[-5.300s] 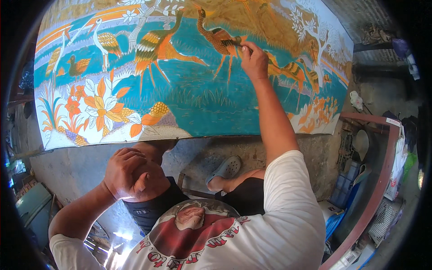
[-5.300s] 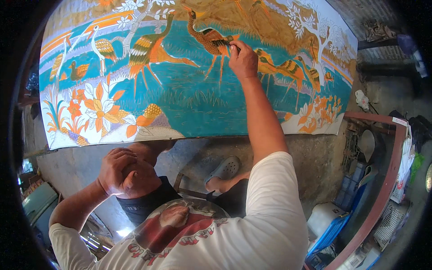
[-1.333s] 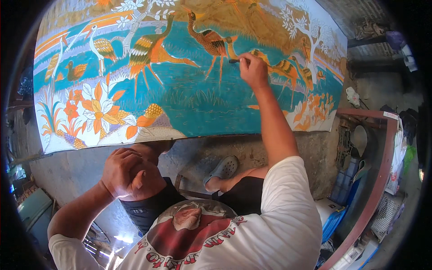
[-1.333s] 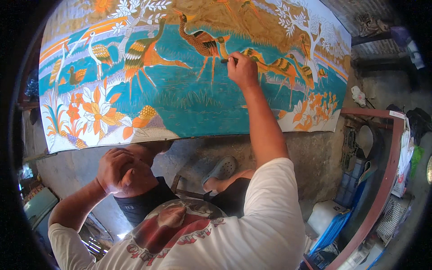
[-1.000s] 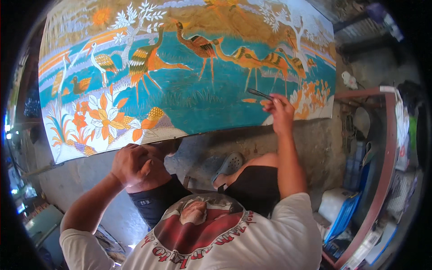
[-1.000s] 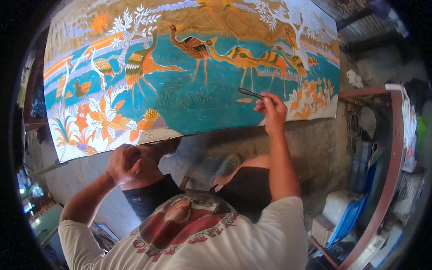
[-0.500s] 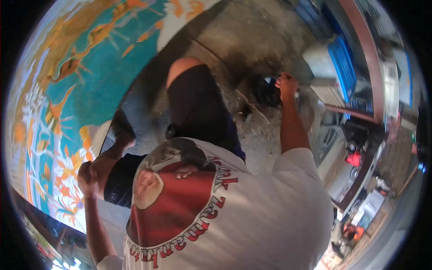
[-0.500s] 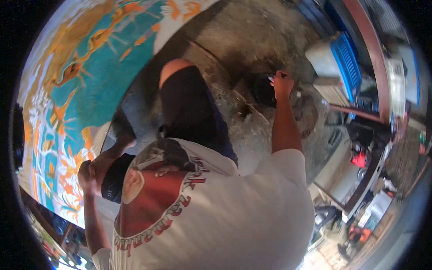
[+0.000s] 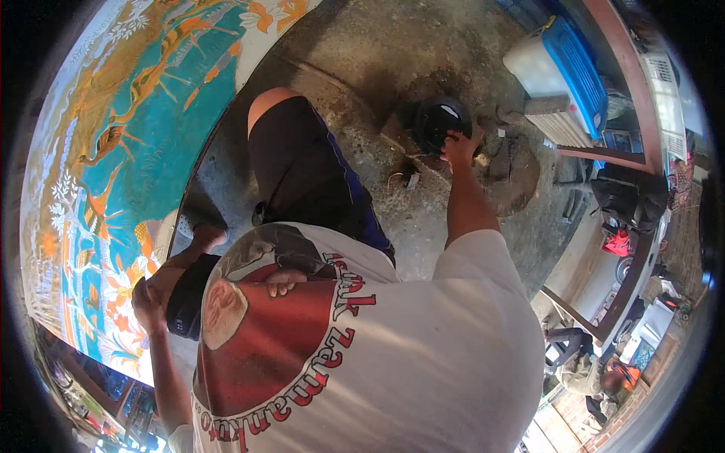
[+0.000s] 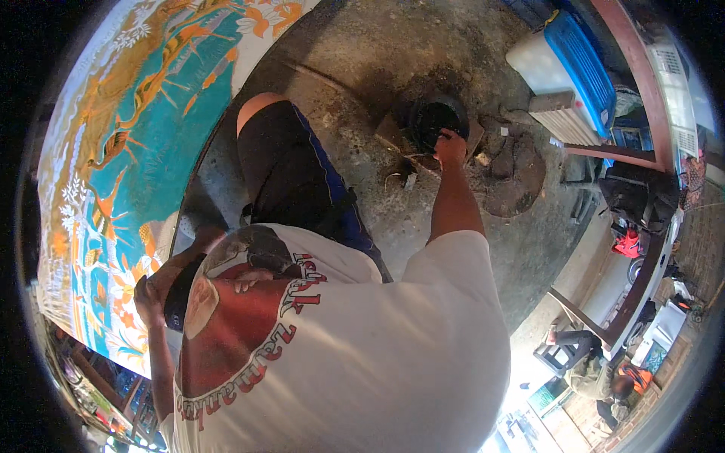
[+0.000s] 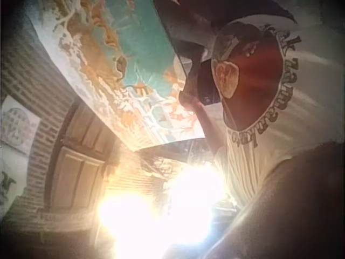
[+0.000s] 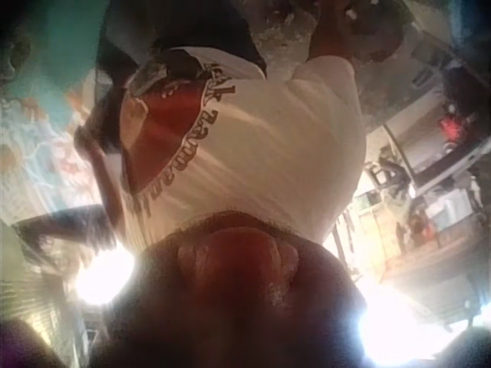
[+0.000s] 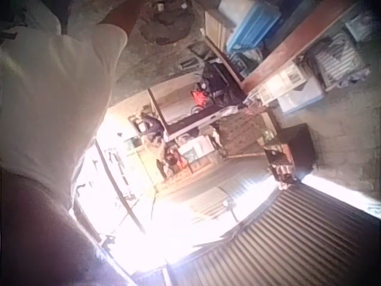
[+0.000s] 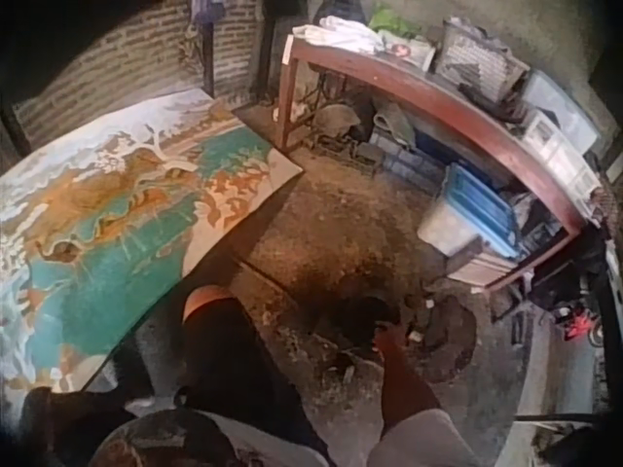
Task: Painting intricate bird and floral designs on a large piece of cloth using a brush and ink.
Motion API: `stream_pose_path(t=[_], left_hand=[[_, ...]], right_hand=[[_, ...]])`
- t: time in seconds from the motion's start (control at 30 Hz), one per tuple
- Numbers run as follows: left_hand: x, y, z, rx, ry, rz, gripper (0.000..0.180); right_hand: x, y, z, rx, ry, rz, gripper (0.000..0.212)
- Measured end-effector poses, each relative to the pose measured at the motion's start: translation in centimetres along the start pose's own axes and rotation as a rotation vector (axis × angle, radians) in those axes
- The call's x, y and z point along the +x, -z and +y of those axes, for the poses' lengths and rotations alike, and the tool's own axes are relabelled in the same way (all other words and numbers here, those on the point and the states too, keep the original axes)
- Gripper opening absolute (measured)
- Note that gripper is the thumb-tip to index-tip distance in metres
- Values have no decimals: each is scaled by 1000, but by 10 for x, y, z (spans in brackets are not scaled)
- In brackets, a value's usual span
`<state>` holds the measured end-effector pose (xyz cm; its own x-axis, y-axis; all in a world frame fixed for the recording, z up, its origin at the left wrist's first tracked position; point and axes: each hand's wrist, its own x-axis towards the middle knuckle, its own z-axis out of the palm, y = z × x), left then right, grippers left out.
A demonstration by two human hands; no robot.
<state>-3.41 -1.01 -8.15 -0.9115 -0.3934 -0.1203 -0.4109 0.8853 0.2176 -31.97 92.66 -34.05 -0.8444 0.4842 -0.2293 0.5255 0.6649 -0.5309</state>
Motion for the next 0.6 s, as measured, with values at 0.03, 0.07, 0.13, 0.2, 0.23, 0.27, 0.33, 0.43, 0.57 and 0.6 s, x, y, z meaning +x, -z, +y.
stream_pose_path(t=[0.03,0.07,0.13,0.2,0.23,0.27,0.33,0.43,0.57,0.6], left_hand=[[-29,40,-5,85,70,29,57],[-74,73,-6,159,157,67,57],[-86,66,11,312,94,157,66],[-71,37,-4,276,12,199,74],[-71,36,10,266,57,176,63],[-42,-12,20,117,48,181,56],[-55,32,49,204,54,303,44],[-54,62,77,259,182,179,40],[-36,94,105,258,303,-147,33],[-30,105,115,244,322,-139,33]], right_hand=[[-23,-43,-59,69,-89,-79,30],[-56,-66,-146,120,-151,-165,29],[-52,-40,-156,53,-79,-168,28],[-30,-5,-105,-36,149,-118,29],[-26,5,-101,245,-83,-201,38],[16,97,-43,996,-396,-342,43],[-17,59,-87,1099,-71,-329,44],[-35,58,-181,1257,-267,-140,36],[-54,62,-309,1603,69,-649,35],[-76,53,-358,1647,112,-751,35]])
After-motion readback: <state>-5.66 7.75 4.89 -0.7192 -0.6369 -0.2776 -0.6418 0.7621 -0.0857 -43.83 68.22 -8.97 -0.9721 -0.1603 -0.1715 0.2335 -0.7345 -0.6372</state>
